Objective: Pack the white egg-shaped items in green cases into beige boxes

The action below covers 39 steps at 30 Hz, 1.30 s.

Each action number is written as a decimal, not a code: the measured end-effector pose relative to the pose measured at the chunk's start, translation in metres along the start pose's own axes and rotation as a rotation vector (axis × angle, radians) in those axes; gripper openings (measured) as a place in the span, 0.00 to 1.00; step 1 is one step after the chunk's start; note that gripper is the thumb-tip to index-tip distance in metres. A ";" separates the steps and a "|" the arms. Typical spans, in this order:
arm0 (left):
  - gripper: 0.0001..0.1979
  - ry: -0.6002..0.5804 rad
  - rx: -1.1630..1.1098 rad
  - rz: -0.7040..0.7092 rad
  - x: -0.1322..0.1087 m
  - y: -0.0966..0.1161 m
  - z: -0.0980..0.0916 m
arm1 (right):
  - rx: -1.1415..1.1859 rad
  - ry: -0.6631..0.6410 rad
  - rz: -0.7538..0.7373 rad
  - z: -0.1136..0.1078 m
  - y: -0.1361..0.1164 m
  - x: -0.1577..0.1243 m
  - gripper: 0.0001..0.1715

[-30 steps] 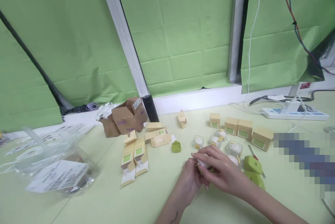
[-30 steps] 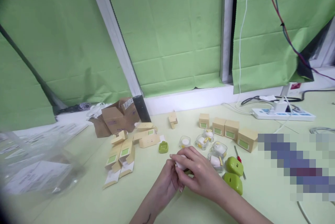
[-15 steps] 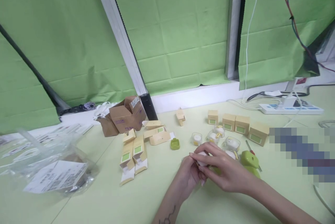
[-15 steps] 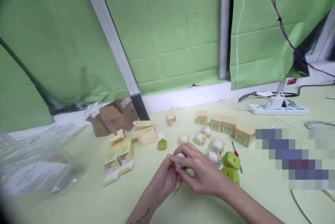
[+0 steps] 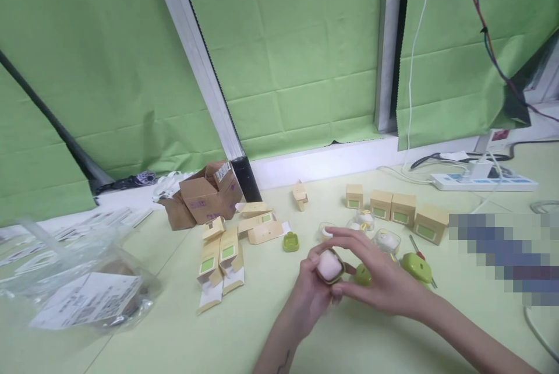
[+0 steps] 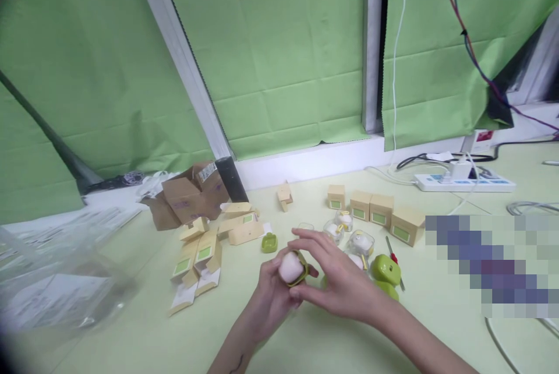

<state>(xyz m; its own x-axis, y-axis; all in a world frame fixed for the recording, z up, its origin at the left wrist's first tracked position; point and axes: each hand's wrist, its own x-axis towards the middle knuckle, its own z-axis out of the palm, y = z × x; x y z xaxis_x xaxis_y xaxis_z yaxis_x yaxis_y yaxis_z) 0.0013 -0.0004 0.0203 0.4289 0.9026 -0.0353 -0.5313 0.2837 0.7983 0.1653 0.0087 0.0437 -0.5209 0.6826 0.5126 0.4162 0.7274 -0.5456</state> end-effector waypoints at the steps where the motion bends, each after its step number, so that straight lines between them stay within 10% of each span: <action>1: 0.14 0.015 0.007 0.019 -0.001 0.001 0.000 | 0.027 -0.012 0.028 -0.003 0.000 0.001 0.26; 12: 0.17 0.069 0.389 0.250 -0.001 0.003 0.002 | 0.086 -0.007 0.038 -0.008 -0.003 0.005 0.06; 20: 0.17 0.046 0.602 0.349 0.001 -0.012 -0.011 | -0.016 -0.004 -0.082 -0.001 0.004 0.002 0.15; 39: 0.16 0.065 0.562 0.213 0.000 -0.013 -0.006 | -0.206 0.051 -0.092 0.015 0.012 -0.005 0.10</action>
<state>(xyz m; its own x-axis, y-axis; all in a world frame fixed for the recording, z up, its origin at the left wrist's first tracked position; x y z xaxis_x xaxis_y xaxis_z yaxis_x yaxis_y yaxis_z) 0.0041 -0.0027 0.0064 0.3003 0.9438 0.1380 -0.1252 -0.1044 0.9866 0.1621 0.0128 0.0248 -0.5273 0.6118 0.5897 0.5147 0.7821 -0.3511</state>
